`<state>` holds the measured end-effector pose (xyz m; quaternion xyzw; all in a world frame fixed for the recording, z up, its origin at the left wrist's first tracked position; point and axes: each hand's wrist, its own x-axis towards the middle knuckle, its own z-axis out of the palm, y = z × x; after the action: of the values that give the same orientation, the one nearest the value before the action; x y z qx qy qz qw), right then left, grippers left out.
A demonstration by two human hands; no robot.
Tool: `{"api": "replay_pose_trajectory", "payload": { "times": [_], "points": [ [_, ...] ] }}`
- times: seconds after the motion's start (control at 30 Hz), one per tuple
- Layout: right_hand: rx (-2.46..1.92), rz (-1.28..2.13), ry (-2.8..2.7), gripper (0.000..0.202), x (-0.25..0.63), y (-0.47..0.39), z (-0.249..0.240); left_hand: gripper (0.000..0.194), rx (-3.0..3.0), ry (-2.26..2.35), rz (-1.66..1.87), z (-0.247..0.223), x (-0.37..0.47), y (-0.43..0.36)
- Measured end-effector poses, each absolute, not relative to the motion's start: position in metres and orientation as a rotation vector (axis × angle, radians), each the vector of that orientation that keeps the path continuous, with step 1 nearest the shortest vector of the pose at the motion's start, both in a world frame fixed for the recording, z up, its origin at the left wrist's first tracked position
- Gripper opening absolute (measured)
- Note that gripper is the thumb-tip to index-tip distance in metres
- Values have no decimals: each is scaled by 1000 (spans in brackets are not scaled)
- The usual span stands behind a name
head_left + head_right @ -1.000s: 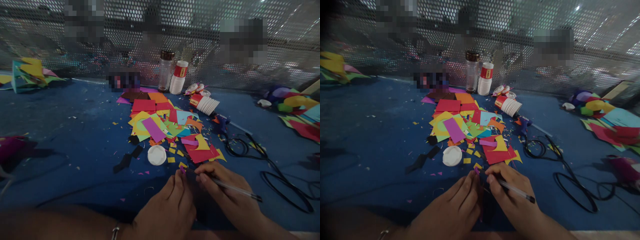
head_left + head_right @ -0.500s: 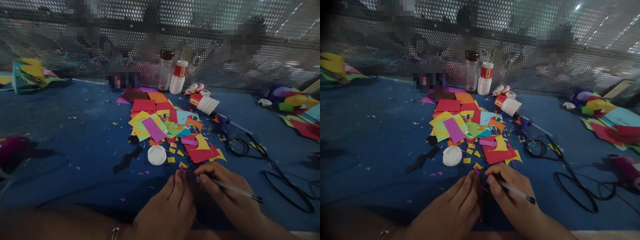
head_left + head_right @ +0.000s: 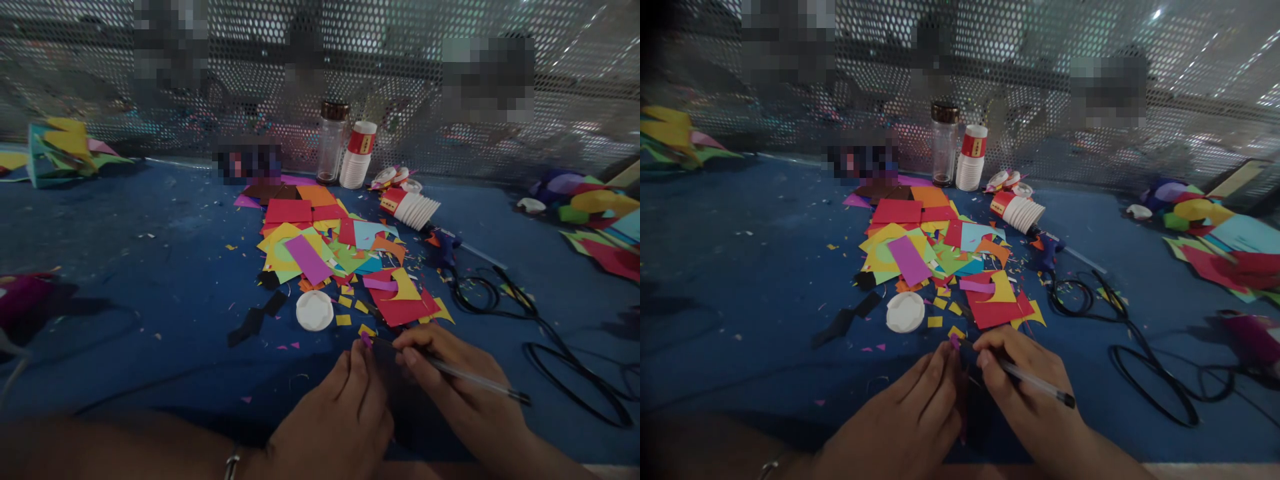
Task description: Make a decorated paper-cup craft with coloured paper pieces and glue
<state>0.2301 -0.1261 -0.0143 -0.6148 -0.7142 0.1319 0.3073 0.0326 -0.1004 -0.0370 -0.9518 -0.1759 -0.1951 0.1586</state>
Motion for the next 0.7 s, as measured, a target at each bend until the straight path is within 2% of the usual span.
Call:
{"api": "replay_pose_trajectory", "payload": {
  "times": [0.7],
  "points": [
    [-1593,340,-1906,17,228,-123,-12,32,-2735,-503,-528,-36,32,-102]
  ]
}}
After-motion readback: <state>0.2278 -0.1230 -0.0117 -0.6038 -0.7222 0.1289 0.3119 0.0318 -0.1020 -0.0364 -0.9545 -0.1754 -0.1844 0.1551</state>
